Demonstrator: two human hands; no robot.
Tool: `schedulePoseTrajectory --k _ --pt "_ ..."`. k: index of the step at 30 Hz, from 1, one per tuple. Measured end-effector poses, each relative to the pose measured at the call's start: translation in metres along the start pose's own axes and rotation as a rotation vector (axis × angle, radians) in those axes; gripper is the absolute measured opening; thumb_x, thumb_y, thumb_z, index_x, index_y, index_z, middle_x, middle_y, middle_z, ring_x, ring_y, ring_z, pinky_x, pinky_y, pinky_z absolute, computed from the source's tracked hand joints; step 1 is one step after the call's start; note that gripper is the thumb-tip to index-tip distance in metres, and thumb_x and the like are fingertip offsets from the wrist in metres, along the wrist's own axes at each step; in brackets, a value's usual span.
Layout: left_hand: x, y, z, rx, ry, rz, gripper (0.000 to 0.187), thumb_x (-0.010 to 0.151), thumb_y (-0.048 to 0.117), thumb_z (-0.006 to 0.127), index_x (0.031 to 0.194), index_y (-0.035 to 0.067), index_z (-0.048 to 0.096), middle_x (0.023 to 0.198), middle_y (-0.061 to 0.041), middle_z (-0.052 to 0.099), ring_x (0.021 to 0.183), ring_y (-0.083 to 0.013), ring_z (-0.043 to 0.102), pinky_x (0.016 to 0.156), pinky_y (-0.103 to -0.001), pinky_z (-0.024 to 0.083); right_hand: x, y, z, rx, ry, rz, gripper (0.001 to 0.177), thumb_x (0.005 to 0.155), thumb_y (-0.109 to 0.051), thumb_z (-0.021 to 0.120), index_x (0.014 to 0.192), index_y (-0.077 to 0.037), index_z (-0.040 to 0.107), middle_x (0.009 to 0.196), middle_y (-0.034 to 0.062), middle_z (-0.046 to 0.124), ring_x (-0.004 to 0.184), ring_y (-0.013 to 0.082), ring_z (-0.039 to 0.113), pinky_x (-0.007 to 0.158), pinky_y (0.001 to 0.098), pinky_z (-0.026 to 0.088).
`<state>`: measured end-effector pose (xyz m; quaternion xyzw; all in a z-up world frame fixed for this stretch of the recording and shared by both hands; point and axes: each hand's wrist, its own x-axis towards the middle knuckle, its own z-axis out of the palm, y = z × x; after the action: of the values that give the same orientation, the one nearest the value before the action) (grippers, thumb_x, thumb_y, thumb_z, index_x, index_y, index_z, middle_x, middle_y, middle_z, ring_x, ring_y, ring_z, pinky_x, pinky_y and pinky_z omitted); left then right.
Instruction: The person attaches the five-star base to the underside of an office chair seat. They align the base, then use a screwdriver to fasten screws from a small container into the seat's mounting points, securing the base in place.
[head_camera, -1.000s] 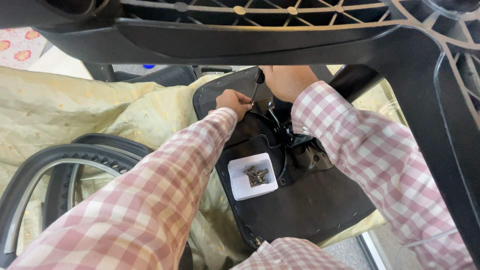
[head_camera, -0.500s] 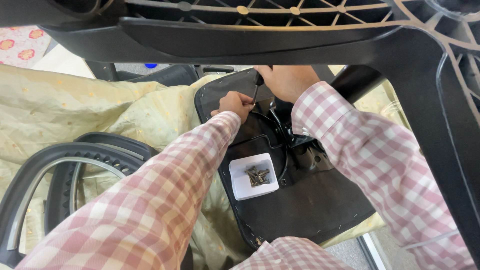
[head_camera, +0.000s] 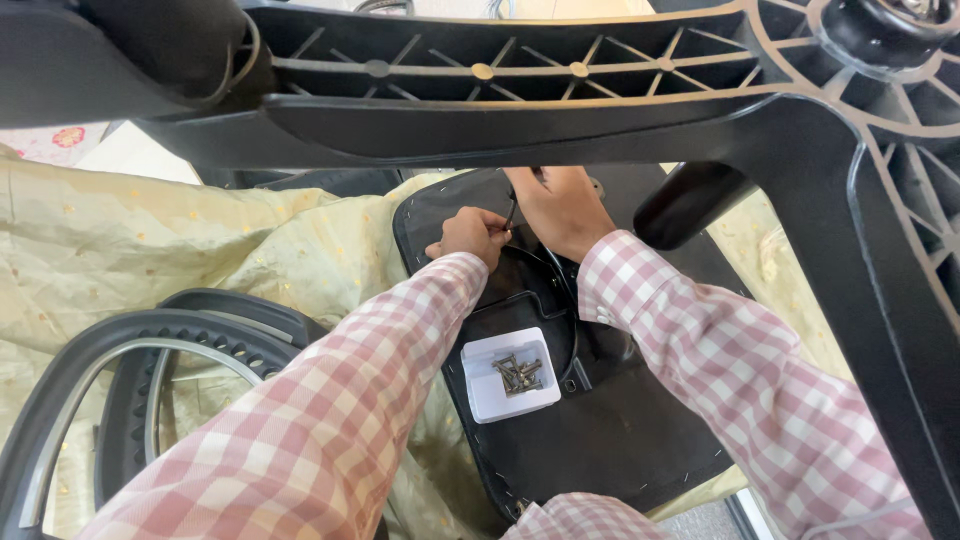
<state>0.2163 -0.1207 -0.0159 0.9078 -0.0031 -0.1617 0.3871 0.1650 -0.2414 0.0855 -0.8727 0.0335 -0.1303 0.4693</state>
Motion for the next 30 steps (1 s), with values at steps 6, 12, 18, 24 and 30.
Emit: schedulePoseTrajectory --k 6,12,18,24,30 --pt "0.001 -0.002 0.001 -0.008 -0.003 0.004 0.014 0.088 0.024 0.078 0.097 0.033 0.082 0.095 0.006 0.08 0.098 -0.0154 0.072 0.096 -0.04 0.035 -0.005 0.0 0.001 0.11 0.099 -0.03 0.032 0.105 -0.026 0.056 0.095 0.002 0.068 0.084 0.0045 0.069 0.079 0.0142 0.063 0.073 0.0336 0.05" --pt "0.003 -0.006 0.006 0.007 0.045 0.047 0.014 0.088 0.022 0.078 0.098 0.031 0.082 0.096 0.004 0.079 0.098 -0.0171 0.072 0.097 -0.039 0.035 0.002 0.001 0.007 0.15 0.112 -0.005 0.027 0.097 -0.024 0.062 0.086 0.0 0.069 0.073 0.0025 0.067 0.069 0.0121 0.06 0.064 0.0326 0.047" --pt "0.002 -0.006 0.008 -0.037 0.07 0.012 0.013 0.085 0.02 0.08 0.095 0.028 0.081 0.093 0.006 0.08 0.098 -0.0137 0.072 0.098 -0.039 0.037 0.015 0.029 0.007 0.133 -0.062 0.079 0.041 0.108 -0.029 0.044 0.088 0.001 0.063 0.08 0.0075 0.064 0.076 0.0165 0.059 0.073 0.0358 0.049" --pt "-0.002 0.0 0.004 -0.014 0.059 -0.025 0.01 0.086 0.022 0.08 0.093 0.029 0.081 0.092 0.007 0.079 0.095 -0.0137 0.072 0.094 -0.038 0.039 0.037 0.041 0.01 -0.167 -0.132 -0.138 0.04 0.107 -0.031 0.042 0.095 -0.001 0.064 0.089 0.0095 0.067 0.084 0.0205 0.063 0.08 0.0387 0.05" --pt "-0.002 0.001 0.004 -0.017 0.065 -0.01 0.009 0.086 0.021 0.08 0.093 0.028 0.082 0.092 0.005 0.079 0.094 -0.0153 0.072 0.095 -0.038 0.038 0.037 0.03 0.015 -0.313 -0.083 -0.094 0.037 0.103 -0.032 0.046 0.098 -0.002 0.067 0.093 0.0106 0.069 0.087 0.0236 0.065 0.082 0.0403 0.05"
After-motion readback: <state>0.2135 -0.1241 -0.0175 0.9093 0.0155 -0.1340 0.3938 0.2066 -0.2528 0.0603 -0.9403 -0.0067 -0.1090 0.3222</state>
